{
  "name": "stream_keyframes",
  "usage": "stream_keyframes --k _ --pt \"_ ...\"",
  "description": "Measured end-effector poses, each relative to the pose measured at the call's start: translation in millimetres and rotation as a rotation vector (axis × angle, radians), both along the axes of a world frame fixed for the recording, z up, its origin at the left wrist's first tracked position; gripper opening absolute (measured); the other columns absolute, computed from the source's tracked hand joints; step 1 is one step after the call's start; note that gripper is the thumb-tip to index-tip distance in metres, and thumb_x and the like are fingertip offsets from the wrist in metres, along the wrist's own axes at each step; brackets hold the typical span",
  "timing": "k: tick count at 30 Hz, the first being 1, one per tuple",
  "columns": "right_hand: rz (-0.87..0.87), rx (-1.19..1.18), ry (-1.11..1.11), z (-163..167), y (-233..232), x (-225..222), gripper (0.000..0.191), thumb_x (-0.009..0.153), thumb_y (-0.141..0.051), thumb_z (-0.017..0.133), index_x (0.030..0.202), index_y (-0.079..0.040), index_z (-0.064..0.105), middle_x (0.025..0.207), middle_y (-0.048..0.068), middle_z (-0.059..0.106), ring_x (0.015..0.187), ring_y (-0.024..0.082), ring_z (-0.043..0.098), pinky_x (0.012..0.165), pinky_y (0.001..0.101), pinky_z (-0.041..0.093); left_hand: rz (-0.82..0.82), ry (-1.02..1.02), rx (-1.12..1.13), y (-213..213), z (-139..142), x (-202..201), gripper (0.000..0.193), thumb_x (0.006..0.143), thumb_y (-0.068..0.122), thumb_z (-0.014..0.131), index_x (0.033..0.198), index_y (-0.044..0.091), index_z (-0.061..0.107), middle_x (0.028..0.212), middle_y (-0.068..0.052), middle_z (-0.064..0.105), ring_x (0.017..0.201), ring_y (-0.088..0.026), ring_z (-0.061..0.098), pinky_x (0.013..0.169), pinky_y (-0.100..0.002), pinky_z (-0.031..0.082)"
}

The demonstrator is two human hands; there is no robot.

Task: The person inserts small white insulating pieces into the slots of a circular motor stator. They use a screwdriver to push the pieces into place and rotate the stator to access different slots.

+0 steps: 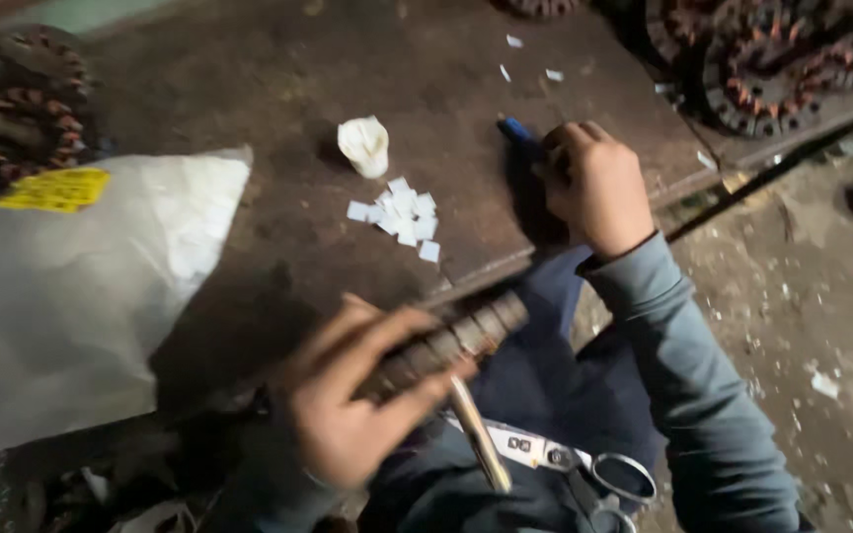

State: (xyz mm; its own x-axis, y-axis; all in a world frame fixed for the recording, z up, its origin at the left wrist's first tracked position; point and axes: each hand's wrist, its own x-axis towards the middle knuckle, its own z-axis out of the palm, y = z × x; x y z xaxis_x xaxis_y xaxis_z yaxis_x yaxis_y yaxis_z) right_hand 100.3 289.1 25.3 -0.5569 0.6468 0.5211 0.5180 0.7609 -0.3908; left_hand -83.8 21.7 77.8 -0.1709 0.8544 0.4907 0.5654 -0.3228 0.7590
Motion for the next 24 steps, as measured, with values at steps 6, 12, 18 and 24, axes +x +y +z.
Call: stream_keyframes --k 6,12,18,24 --pt "0.335 0.158 -0.253 8.1 -66.8 -14.6 0.040 0.065 -0.011 0.072 0.103 -0.001 0.067 0.103 0.017 0.059 0.098 0.039 0.054 0.086 0.0471 0.048 0.405 0.384 0.247 23.5 0.7 -54.4 0.041 0.077 0.010 0.091 0.111 0.005 0.069 0.103 -0.011 0.068 0.092 -0.028 0.064 0.077 -0.039 0.052" --pt "0.538 0.216 -0.197 3.5 -99.0 -26.0 0.064 0.070 -0.019 0.076 0.129 0.004 0.061 0.127 0.016 0.059 0.117 0.037 0.054 0.095 0.0475 0.044 0.397 0.433 0.329 38.6 -27.2 -88.8 0.041 0.078 0.008 0.089 0.112 0.002 0.067 0.105 -0.012 0.066 0.095 -0.034 0.062 0.084 -0.045 0.050" --pt "0.595 0.113 -0.291 -21.6 -84.4 9.5 0.068 0.056 -0.013 0.077 0.120 0.004 0.065 0.119 0.017 0.061 0.107 0.038 0.056 0.093 0.0463 0.048 0.439 0.452 0.381 53.3 -52.3 -91.7 0.041 0.080 0.007 0.089 0.115 0.003 0.067 0.108 -0.013 0.066 0.096 -0.034 0.063 0.084 -0.043 0.053" --pt "0.387 -0.020 0.128 -15.0 -101.7 7.3 0.051 0.060 0.000 0.072 0.110 0.006 0.067 0.110 0.018 0.071 0.099 0.032 0.072 0.089 0.0385 0.057 0.365 0.388 0.318 47.7 -57.8 -90.6 0.047 0.077 0.009 0.089 0.118 0.004 0.068 0.110 -0.013 0.065 0.098 -0.033 0.064 0.085 -0.043 0.054"
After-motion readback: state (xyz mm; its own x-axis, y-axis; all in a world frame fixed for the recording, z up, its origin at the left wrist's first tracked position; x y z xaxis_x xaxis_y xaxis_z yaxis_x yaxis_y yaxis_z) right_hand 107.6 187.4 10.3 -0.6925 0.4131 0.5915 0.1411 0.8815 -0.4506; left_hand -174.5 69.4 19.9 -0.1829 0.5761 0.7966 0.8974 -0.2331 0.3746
